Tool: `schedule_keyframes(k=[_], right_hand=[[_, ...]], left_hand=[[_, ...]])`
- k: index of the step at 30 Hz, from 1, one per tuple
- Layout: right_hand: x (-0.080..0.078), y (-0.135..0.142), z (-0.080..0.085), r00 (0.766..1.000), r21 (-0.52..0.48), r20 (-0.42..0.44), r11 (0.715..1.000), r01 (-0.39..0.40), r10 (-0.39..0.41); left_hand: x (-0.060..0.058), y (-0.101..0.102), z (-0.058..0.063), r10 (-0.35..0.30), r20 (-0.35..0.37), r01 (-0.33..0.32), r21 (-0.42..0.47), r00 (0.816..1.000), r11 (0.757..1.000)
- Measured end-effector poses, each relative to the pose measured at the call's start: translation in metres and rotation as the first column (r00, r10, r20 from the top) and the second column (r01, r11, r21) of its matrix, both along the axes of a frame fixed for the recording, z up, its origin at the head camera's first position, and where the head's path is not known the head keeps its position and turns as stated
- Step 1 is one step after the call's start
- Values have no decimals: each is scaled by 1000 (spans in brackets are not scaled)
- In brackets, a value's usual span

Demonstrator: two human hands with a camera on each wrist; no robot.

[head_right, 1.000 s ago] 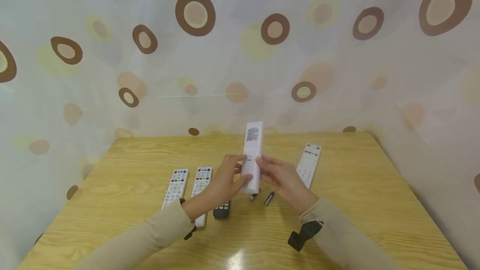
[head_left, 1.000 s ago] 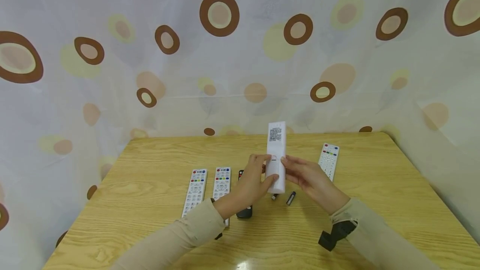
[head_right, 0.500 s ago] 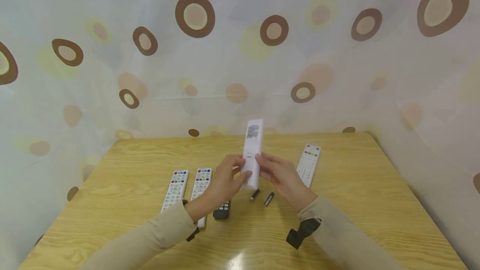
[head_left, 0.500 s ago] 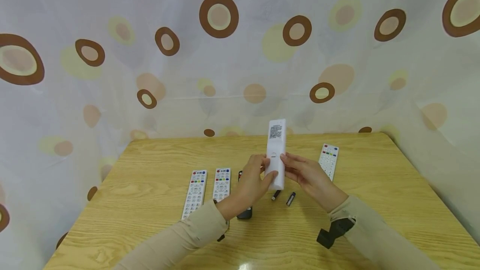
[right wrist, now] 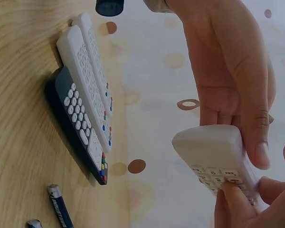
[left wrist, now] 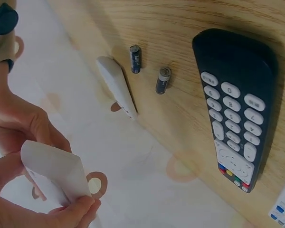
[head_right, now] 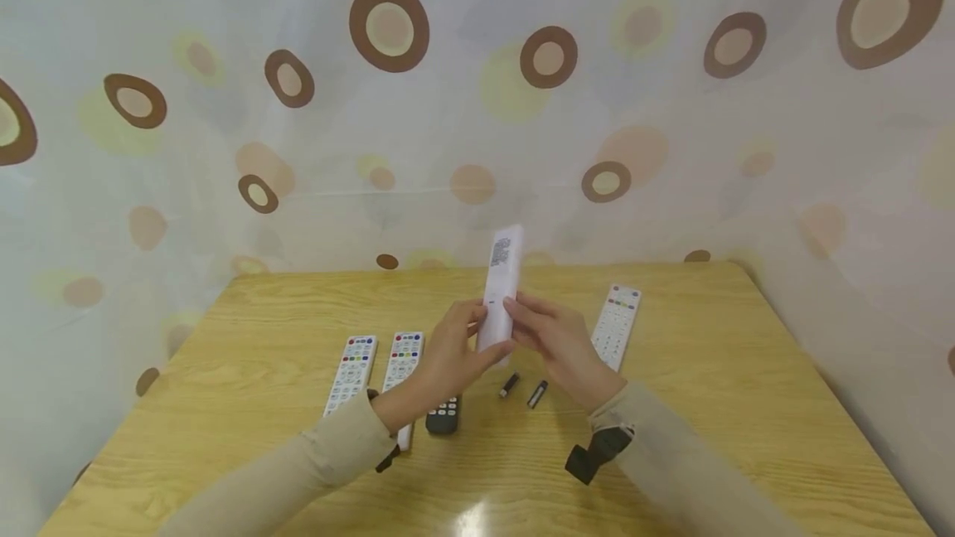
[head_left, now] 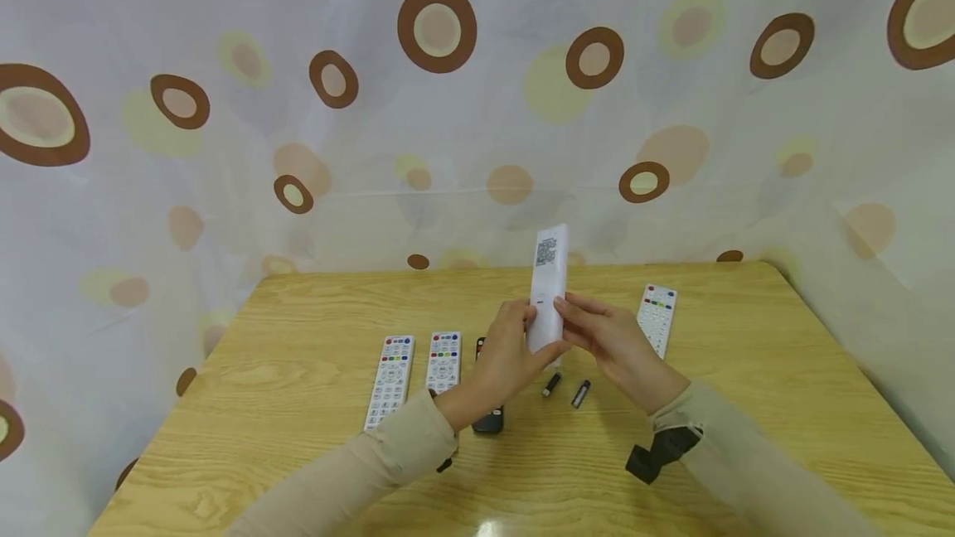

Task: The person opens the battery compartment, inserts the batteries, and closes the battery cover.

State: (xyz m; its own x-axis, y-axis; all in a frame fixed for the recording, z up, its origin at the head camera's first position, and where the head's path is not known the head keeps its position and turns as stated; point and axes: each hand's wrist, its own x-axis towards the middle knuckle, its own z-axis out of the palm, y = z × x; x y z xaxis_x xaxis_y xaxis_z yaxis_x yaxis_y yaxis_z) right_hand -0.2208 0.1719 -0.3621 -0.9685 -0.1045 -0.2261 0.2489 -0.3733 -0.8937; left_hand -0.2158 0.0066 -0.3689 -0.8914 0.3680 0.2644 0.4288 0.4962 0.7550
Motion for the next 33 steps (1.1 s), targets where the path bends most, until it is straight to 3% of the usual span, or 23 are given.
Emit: schedule_keyframes(k=[4,7,10,14,17,23,26,28,33], right_hand=[[0,0,5,998,107,-60,994,-22,29],[0,-1,6,991,187,-103,980,-68,88],[0,0,4,978,290,-130,949,-121,165],[-1,1,-2,973,378,-104,913,-152,205],[1,0,-6,978,360,-60,918,-164,198],[13,0,-17,953,225,28,927,-301,303],[18,0,-21,940,174,43,924,-340,337],[21,0,-24,940,164,47,926,-341,338],[24,2,-31,944,165,60,930,-330,324]], left_hand=[[-8,2,3,22,113,-35,114,993,993],[-14,0,4,17,239,-67,202,971,977],[-18,-3,4,4,376,-108,257,926,960],[-22,-9,1,-15,528,-173,305,849,937],[-23,-13,-1,-53,608,-202,344,793,917],[-16,-20,-6,-130,675,-219,407,726,887],[-12,-21,-9,-136,697,-244,417,704,875],[-10,-22,-12,-125,705,-248,403,698,881],[-4,-24,-22,-27,676,-227,284,737,931]])
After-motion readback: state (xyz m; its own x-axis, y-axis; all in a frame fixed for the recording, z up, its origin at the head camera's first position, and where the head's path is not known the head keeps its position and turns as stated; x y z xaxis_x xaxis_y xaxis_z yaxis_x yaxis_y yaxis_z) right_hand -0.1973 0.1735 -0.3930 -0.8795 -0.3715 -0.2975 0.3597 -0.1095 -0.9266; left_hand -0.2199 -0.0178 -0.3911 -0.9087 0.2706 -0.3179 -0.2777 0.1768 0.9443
